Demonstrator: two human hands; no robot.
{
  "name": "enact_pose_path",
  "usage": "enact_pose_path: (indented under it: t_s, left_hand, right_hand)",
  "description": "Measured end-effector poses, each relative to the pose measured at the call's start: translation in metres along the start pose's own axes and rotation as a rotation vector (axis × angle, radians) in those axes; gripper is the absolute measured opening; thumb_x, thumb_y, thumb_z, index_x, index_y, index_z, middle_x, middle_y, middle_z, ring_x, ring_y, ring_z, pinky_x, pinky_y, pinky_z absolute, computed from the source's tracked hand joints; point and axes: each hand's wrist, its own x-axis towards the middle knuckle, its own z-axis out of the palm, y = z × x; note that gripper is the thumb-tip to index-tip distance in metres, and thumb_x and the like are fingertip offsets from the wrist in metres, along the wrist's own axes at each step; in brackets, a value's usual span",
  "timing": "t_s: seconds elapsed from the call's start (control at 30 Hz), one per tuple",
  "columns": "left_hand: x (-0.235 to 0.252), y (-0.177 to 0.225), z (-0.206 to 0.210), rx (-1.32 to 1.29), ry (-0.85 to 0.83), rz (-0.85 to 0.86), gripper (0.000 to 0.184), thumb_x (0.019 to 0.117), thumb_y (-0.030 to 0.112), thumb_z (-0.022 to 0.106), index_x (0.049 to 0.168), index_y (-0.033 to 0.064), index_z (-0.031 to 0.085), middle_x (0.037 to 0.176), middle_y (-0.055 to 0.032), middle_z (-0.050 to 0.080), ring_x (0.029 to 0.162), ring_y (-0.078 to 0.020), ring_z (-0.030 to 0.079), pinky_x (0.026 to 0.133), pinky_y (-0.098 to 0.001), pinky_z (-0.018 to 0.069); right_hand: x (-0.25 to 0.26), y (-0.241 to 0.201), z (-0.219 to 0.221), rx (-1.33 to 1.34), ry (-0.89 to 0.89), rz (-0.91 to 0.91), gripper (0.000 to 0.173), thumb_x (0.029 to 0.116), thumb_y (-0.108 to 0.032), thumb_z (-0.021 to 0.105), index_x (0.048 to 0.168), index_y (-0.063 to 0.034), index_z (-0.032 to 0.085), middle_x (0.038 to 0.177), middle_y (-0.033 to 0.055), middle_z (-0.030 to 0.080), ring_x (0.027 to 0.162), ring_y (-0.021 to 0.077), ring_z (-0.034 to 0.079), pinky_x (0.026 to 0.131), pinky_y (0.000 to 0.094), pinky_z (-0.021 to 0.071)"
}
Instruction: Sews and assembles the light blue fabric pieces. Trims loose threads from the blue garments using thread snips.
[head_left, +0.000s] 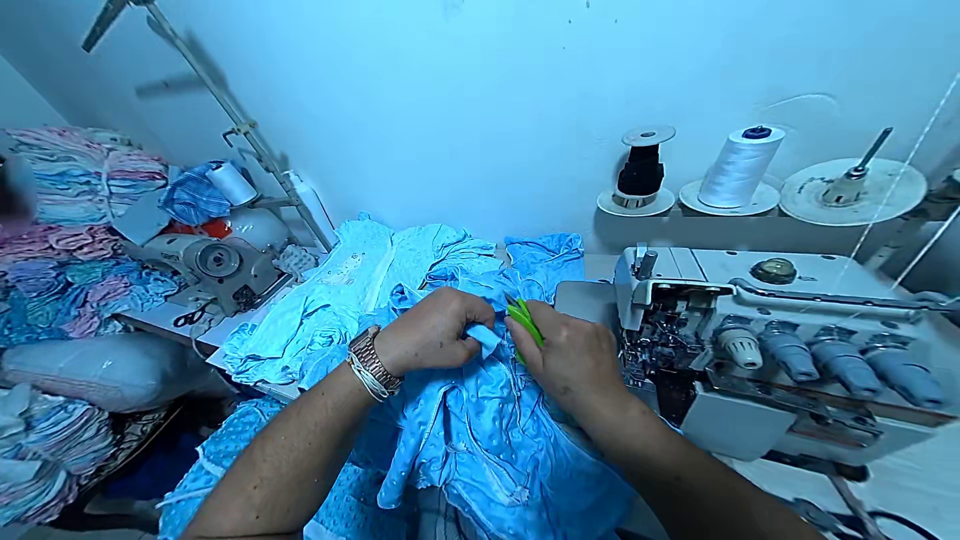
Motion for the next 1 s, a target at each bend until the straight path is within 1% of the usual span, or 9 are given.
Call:
enact_pose_path:
  t_s: [0.1,0.17,0.3,0.43,0.5,0.57,0.77,0.9,1.0]
  left_hand:
    - [0.003,0.006,0.002,0.054,-0.502,-0.348,0.014,0.0894,0.013,0.073,0.099,0.0029,0.071,0.089,-0.0136,0.069,0.086,-0.0307,0.067,0.076,-0.0558,0.0526]
    - [0.011,-0.007,0.005,-0.11,-0.652,-0.458,0.03,0.089,0.023,0.081,0.105,0.0011,0.069,0.091,-0.0139,0.067,0.084,-0.027,0.064,0.078,-0.0507,0.0513]
    - [0.051,-0.024,-0.012,-0.217,-0.34,-0.458,0.041,0.0895,0.031,0.08,0.11,-0.0016,0.069,0.09,-0.0156,0.069,0.082,-0.0254,0.065,0.081,-0.0496,0.0539]
    - [0.119,-0.029,0.028,0.094,-0.252,-0.37,0.077,0.0724,0.035,0.093,0.135,0.0029,0.061,0.132,-0.0259,0.06,0.123,-0.0464,0.056,0.1,-0.0695,0.0434]
    - [0.144,-0.028,0.05,0.274,-0.489,-0.36,0.058,0.0824,0.024,0.083,0.133,0.0046,0.064,0.133,-0.0249,0.06,0.124,-0.0475,0.057,0.097,-0.0715,0.0446]
    - [0.161,-0.033,0.054,0.397,-0.538,-0.364,0.02,0.0902,0.012,0.071,0.107,0.0023,0.074,0.11,-0.0238,0.07,0.107,-0.0456,0.066,0.084,-0.0697,0.0499]
    - [0.167,-0.032,-0.053,0.307,0.192,-0.462,0.028,0.101,0.015,0.05,0.11,0.0007,0.072,0.11,-0.0248,0.07,0.109,-0.0449,0.066,0.088,-0.0699,0.0473]
    - [0.135,-0.024,-0.131,0.097,0.822,-0.384,0.027,0.0967,0.011,0.046,0.099,0.001,0.071,0.089,-0.0096,0.067,0.085,-0.0159,0.064,0.08,-0.0399,0.052]
    - [0.095,-0.032,-0.156,0.057,1.005,-0.318,0.021,0.0953,0.01,0.046,0.088,0.0073,0.065,0.073,0.0045,0.058,0.069,-0.0014,0.058,0.068,-0.0258,0.0501]
  right_hand:
    - [-0.015,0.01,-0.016,0.01,0.099,0.004,0.036,0.1011,-0.034,0.054,0.094,-0.0019,0.069,0.062,0.0075,0.059,0.049,0.0242,0.059,0.042,0.0417,0.0454]
    - [-0.033,0.021,-0.028,0.015,0.116,0.024,0.041,0.0995,-0.041,0.054,0.097,-0.0028,0.07,0.064,0.0065,0.061,0.05,0.0223,0.059,0.042,0.0408,0.0454]
    - [-0.068,0.032,-0.038,0.046,0.086,-0.01,0.042,0.0939,-0.044,0.059,0.094,-0.0049,0.073,0.064,0.0034,0.065,0.051,0.0155,0.061,0.043,0.0351,0.0492]
    - [-0.087,0.033,-0.041,0.104,0.041,-0.046,0.04,0.0949,-0.046,0.06,0.09,-0.0082,0.072,0.063,0.0019,0.064,0.05,0.0122,0.06,0.043,0.0306,0.0481]
    - [-0.093,0.038,-0.045,0.1,0.01,-0.055,0.041,0.0974,-0.048,0.057,0.089,-0.0103,0.071,0.063,0.001,0.063,0.051,0.0116,0.059,0.042,0.0297,0.0464]
    - [-0.098,0.046,-0.051,0.095,-0.007,-0.041,0.04,0.0981,-0.047,0.056,0.089,-0.0106,0.07,0.063,0.0011,0.062,0.051,0.0119,0.059,0.043,0.0297,0.0464]
    - [-0.111,0.059,-0.059,0.117,-0.001,-0.001,0.04,0.0982,-0.047,0.057,0.089,-0.0102,0.07,0.064,0.0022,0.063,0.052,0.0117,0.059,0.045,0.029,0.0469]
    - [-0.11,0.052,-0.057,0.157,0.026,-0.048,0.04,0.0993,-0.048,0.057,0.089,-0.0105,0.068,0.065,0.0017,0.062,0.053,0.0104,0.058,0.045,0.0273,0.0459]
    - [-0.11,0.043,-0.057,0.214,0.058,-0.076,0.038,0.0986,-0.047,0.059,0.092,-0.0107,0.069,0.067,0.0007,0.064,0.056,0.0075,0.059,0.048,0.0245,0.048]
